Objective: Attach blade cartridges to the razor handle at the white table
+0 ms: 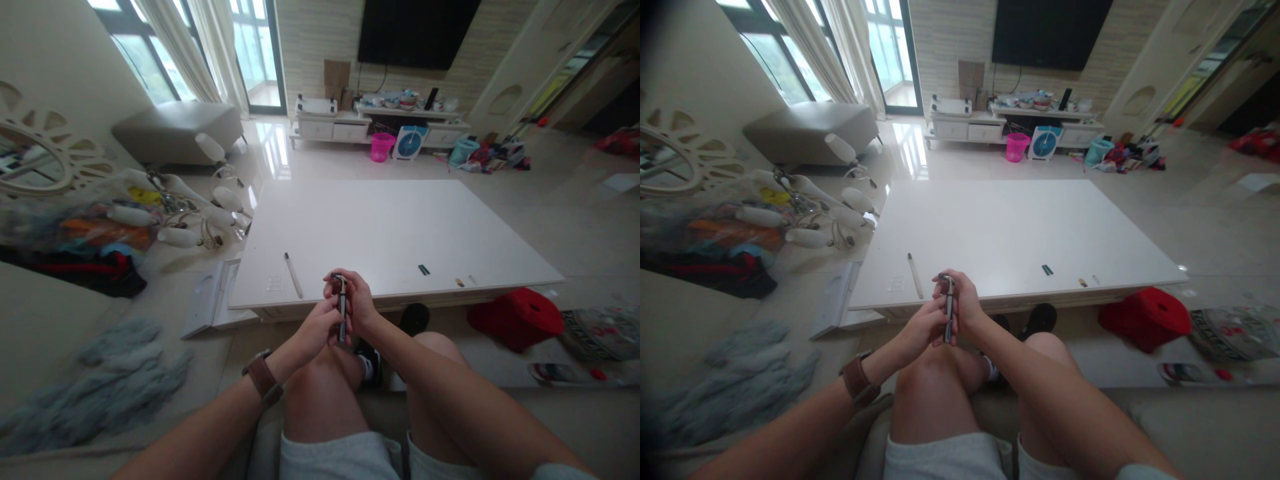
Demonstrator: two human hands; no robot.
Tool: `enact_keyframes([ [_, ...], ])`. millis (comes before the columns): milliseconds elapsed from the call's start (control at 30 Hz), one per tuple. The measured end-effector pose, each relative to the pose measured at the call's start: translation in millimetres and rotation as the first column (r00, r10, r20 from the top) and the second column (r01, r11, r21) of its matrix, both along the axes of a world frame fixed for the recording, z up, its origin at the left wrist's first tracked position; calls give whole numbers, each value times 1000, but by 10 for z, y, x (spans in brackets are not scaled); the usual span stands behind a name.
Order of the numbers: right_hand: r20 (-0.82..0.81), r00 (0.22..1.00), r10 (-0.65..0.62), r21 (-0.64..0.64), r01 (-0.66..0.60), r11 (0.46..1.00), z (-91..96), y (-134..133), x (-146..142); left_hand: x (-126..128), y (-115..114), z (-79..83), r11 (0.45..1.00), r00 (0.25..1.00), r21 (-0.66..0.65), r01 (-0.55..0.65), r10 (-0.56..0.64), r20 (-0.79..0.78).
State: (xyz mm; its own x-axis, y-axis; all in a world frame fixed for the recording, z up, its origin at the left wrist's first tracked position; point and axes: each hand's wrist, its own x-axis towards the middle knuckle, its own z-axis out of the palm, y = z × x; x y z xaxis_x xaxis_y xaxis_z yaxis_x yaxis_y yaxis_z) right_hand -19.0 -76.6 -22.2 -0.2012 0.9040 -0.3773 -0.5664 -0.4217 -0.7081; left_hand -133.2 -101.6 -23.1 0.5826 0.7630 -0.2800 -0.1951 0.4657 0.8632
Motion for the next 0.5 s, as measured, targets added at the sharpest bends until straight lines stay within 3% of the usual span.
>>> enact_keyframes([
  [267,-11,999,-54,-7,53,999,43,27,-10,-26,30,84,999,999,51,7,-5,-41],
  [400,-70,996,-50,-44,47,998,24,39,-56,-56,96,104,970,983,209,-122,148,-112],
  [500,-25,999,-23,39,24,999,-32,45,-118,-68,136,71,938,947,270,-217,270,-177],
])
